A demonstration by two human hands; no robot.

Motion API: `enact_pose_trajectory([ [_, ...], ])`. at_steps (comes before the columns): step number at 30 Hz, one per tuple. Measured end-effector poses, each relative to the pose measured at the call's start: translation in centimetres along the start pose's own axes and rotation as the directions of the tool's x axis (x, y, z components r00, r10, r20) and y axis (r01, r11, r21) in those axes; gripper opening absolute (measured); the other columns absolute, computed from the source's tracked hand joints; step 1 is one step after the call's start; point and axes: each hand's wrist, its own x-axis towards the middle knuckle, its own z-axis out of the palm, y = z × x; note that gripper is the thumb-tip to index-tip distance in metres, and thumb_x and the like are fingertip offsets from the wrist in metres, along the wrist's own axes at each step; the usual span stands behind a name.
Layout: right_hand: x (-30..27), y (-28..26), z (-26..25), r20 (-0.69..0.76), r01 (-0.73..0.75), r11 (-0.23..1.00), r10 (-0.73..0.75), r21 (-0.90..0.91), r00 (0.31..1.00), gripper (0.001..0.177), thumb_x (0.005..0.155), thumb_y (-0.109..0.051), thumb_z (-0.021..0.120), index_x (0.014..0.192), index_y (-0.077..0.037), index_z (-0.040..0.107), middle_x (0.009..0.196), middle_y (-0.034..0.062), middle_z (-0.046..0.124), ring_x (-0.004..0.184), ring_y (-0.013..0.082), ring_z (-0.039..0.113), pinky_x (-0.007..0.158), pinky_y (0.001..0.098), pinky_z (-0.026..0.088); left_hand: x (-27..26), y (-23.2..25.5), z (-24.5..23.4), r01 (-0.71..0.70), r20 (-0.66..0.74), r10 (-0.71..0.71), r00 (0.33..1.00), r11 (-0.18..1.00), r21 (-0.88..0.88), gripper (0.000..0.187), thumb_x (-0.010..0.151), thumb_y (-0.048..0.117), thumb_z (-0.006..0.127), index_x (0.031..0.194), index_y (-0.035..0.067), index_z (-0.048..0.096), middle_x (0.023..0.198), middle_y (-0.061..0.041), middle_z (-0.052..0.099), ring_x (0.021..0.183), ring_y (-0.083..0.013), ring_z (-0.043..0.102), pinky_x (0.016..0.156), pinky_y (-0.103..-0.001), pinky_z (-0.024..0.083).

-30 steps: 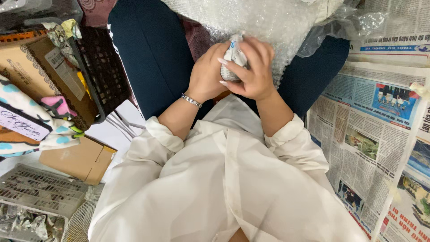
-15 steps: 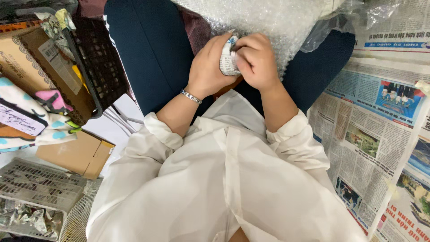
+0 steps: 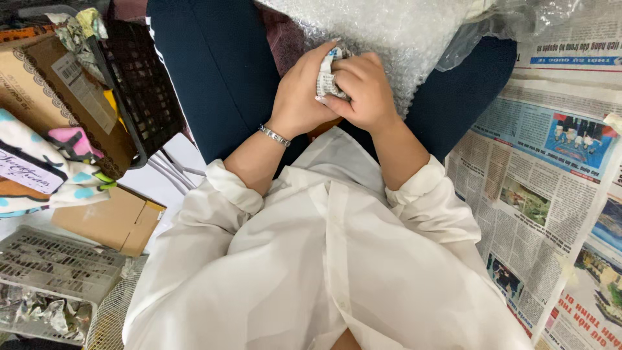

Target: The person wraps small ceramic cups and saucers in newspaper and bubble wrap. They fold the newspaper around each item, tuck the edges, and place the wrapped items into a pile of bubble wrap.

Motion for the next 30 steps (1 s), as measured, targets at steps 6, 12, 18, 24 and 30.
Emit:
enact_pose_trajectory([
  [6,-0.4,0.0,0.6,-0.082,-0.022,1.000,0.020,-0.016,0.996,0.037,0.084,-0.025,0.087,0.073,-0.004,0.059,0.078,0.0101,0.057,0.071,0.0335,0.055,0.068,0.0446,0.040,0.0,0.0,0.0,0.028,-0.007,-0.028,1.000,0.999,-0.042,0.093,0.075,0.029,0.095,0.150,0.008,0.044,0.139,-0.017,0.061,0.125,-0.0358,0.065,0.103,-0.041,0.056],
  [12,0.4,-0.5,-0.4,0.076,-0.091,0.988,0.082,0.127,0.994,0.024,0.087,-0.021,0.084,0.084,-0.003,0.068,0.083,0.0105,0.062,0.072,0.0325,0.059,0.064,0.0425,0.045,0.1,0.3,-0.3,-0.076,0.065,0.074,0.995,0.997,0.026,0.087,0.072,0.024,0.092,0.146,0.011,0.048,0.138,-0.014,0.061,0.122,-0.0359,0.065,0.102,-0.042,0.055],
  [18,0.4,-1.1,-0.6,0.099,-0.110,0.975,0.092,0.193,0.991,0.020,0.090,-0.020,0.082,0.094,-0.003,0.072,0.093,0.0107,0.068,0.079,0.0322,0.063,0.068,0.0407,0.049,0.3,1.1,-1.0,-0.034,0.146,0.016,0.989,0.992,0.121,0.085,0.068,0.025,0.090,0.144,0.017,0.054,0.128,-0.013,0.063,0.105,-0.0338,0.068,0.088,-0.041,0.058],
  [24,-0.3,-0.6,0.2,-0.039,-0.164,0.979,0.170,0.121,0.985,0.028,0.083,-0.025,0.087,0.095,-0.004,0.071,0.093,0.0111,0.068,0.083,0.0334,0.066,0.073,0.0424,0.052,0.6,1.6,-1.1,0.039,0.129,-0.046,0.991,0.998,0.055,0.087,0.067,0.024,0.091,0.145,0.017,0.054,0.127,-0.014,0.064,0.109,-0.0346,0.068,0.090,-0.041,0.057],
  [30,-0.4,-0.7,0.7,-0.226,-0.187,0.979,0.164,-0.086,0.960,0.067,0.084,-0.035,0.084,0.131,0.001,0.052,0.137,0.0244,0.049,0.127,0.0410,0.048,0.110,0.0504,0.037,0.5,1.2,-0.8,0.094,0.088,-0.092,0.992,0.995,-0.026,0.089,0.066,0.024,0.092,0.144,0.013,0.050,0.135,-0.016,0.063,0.121,-0.0358,0.066,0.099,-0.041,0.056],
])
